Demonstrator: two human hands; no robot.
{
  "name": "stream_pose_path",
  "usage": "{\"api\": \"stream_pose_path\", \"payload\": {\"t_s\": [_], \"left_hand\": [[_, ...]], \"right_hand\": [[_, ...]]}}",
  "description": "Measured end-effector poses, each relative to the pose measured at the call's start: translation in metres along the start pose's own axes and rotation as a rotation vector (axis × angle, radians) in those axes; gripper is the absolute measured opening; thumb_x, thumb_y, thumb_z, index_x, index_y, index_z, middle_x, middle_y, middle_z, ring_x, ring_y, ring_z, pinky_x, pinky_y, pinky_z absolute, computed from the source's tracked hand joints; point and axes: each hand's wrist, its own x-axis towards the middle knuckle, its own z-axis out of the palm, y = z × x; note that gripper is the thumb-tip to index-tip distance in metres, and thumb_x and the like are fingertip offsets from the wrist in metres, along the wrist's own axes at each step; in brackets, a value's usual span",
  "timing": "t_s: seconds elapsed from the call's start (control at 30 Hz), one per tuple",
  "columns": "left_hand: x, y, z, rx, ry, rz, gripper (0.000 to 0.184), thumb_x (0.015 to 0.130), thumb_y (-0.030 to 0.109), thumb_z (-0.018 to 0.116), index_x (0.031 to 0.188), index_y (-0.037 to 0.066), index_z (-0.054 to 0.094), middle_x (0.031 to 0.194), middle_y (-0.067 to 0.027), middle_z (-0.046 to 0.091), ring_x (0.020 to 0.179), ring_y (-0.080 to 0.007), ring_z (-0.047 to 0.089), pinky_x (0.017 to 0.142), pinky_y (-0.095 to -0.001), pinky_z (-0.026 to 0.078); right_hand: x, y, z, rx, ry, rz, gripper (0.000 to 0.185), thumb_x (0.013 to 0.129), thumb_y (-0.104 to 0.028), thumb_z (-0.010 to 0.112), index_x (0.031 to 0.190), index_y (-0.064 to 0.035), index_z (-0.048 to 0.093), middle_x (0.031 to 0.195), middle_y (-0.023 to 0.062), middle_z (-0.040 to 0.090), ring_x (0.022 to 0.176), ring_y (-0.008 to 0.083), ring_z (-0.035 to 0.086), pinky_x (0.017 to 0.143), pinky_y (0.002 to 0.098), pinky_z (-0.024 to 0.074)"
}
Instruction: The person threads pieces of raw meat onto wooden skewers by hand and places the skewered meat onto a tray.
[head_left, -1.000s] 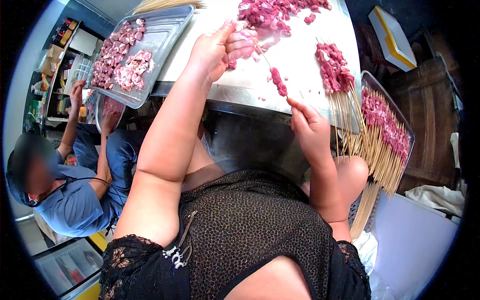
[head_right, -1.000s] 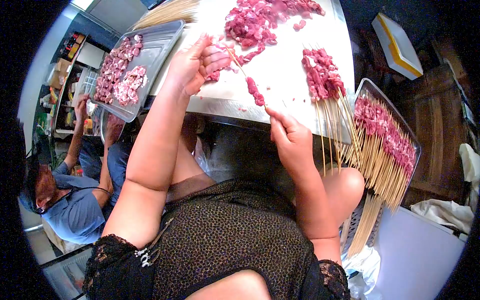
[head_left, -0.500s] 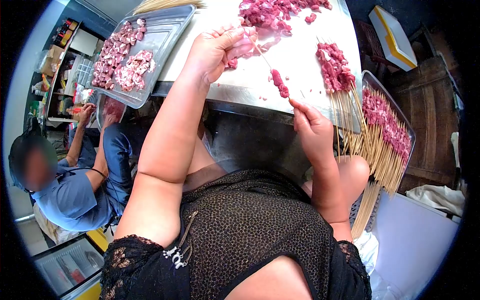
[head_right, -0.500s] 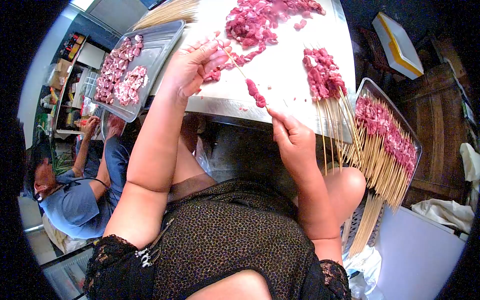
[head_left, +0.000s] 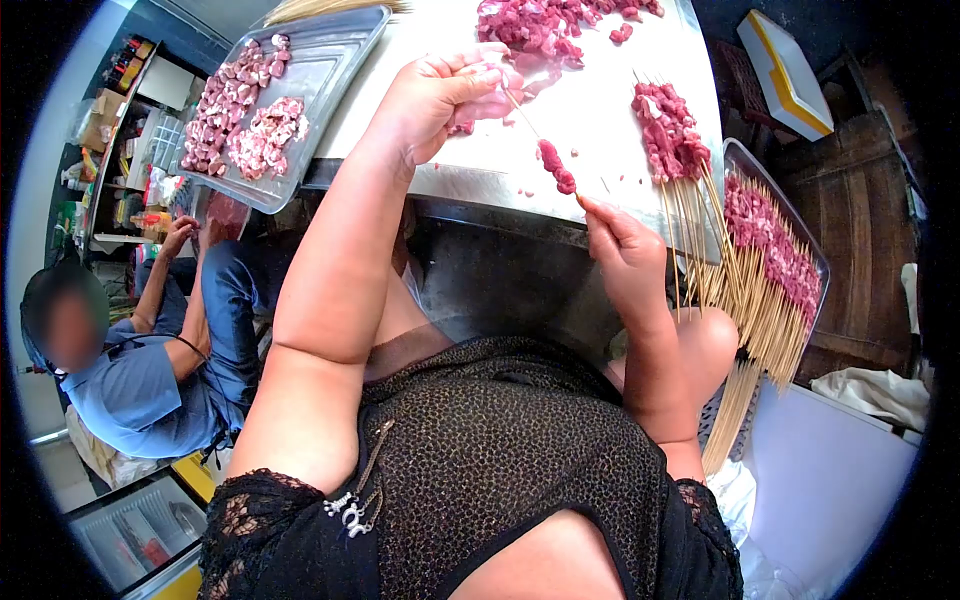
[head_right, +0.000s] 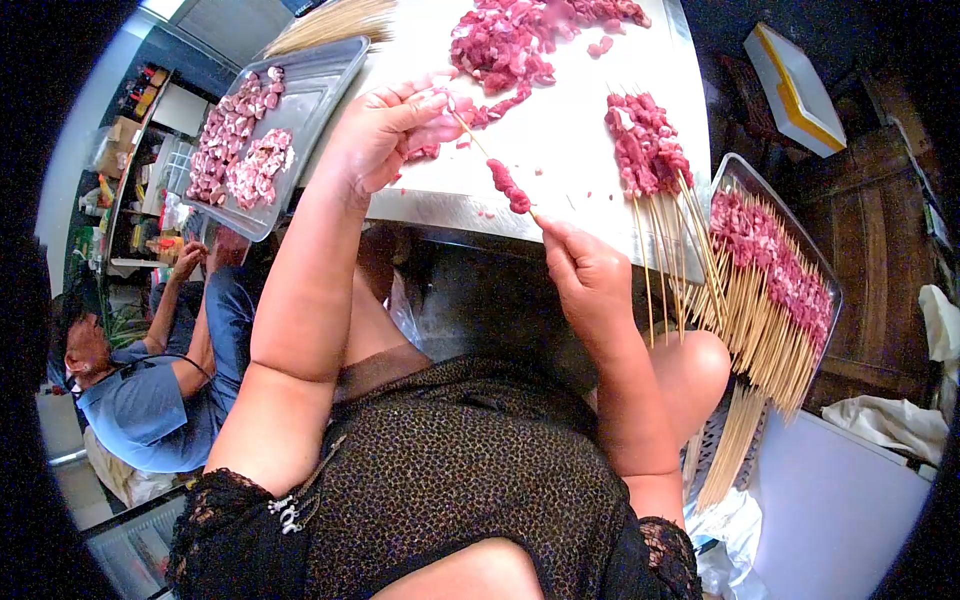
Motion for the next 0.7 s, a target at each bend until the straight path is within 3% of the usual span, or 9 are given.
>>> {"api": "stream_pose_path", "payload": {"t_s": [0.07,0.13,0.27,0.33,0.43,0.57,0.7], "left_hand": [[-0.001,0.000,0.002,-0.011,-0.001,-0.043,0.036,0.084,0.011,0.061,0.119,0.005,0.053,0.100,-0.0106,0.066,0.079,-0.0163,0.067,0.068,-0.0256,0.054],[0.005,-0.006,-0.002,-0.047,-0.111,0.026,0.030,0.085,0.005,0.058,0.113,-0.005,0.054,0.094,-0.0163,0.066,0.080,-0.0207,0.066,0.072,-0.0285,0.056],[0.010,-0.019,0.002,-0.029,-0.192,0.063,0.039,0.084,0.007,0.059,0.121,-0.003,0.049,0.101,-0.0151,0.064,0.089,-0.0218,0.065,0.082,-0.0319,0.053],[0.010,-0.022,0.010,-0.199,-0.163,0.152,0.036,0.085,0.005,0.057,0.118,-0.005,0.050,0.105,-0.0163,0.062,0.096,-0.0221,0.062,0.084,-0.0305,0.051],[0.010,-0.022,0.009,-0.267,-0.178,0.160,0.033,0.086,0.003,0.055,0.118,-0.006,0.049,0.109,-0.0173,0.060,0.100,-0.0228,0.061,0.086,-0.0303,0.051],[0.014,-0.023,0.009,-0.377,-0.077,0.145,0.031,0.087,0.001,0.052,0.117,-0.006,0.049,0.109,-0.0187,0.060,0.100,-0.0241,0.061,0.085,-0.0314,0.052],[0.016,-0.023,0.010,-0.411,0.071,0.195,0.031,0.088,0.005,0.053,0.117,-0.006,0.049,0.102,-0.0177,0.062,0.093,-0.0245,0.064,0.074,-0.0302,0.055]], "right_hand": [[0.000,0.002,0.000,0.001,-0.009,0.006,0.022,0.087,-0.005,0.056,0.107,-0.0025,0.064,0.065,-0.0034,0.050,0.056,0.0036,0.044,0.052,0.0185,0.0371],[0.000,0.003,0.000,0.000,-0.017,0.013,0.022,0.087,-0.005,0.056,0.107,-0.0024,0.064,0.065,-0.0036,0.050,0.056,0.0036,0.043,0.052,0.0185,0.0370],[0.001,0.000,0.002,0.049,-0.009,0.038,0.022,0.087,-0.005,0.055,0.107,-0.0023,0.064,0.065,-0.0037,0.051,0.056,0.0034,0.044,0.051,0.0184,0.0368],[0.002,-0.003,0.002,0.064,0.011,0.052,0.022,0.088,-0.005,0.055,0.107,-0.0023,0.064,0.066,-0.0036,0.051,0.057,0.0033,0.044,0.052,0.0182,0.0367],[0.003,-0.005,0.002,0.055,0.057,0.060,0.020,0.087,-0.009,0.057,0.105,-0.0062,0.065,0.063,0.0027,0.055,0.056,0.0062,0.047,0.054,0.0216,0.0412],[0.001,0.000,0.003,0.074,0.044,0.053,0.021,0.087,-0.006,0.056,0.106,-0.0040,0.065,0.065,-0.0001,0.054,0.056,0.0049,0.046,0.053,0.0198,0.0392],[0.000,-0.004,0.003,0.056,0.038,0.039,0.021,0.087,-0.004,0.056,0.106,-0.0018,0.064,0.067,-0.0030,0.053,0.057,0.0035,0.045,0.052,0.0181,0.0372]]}}
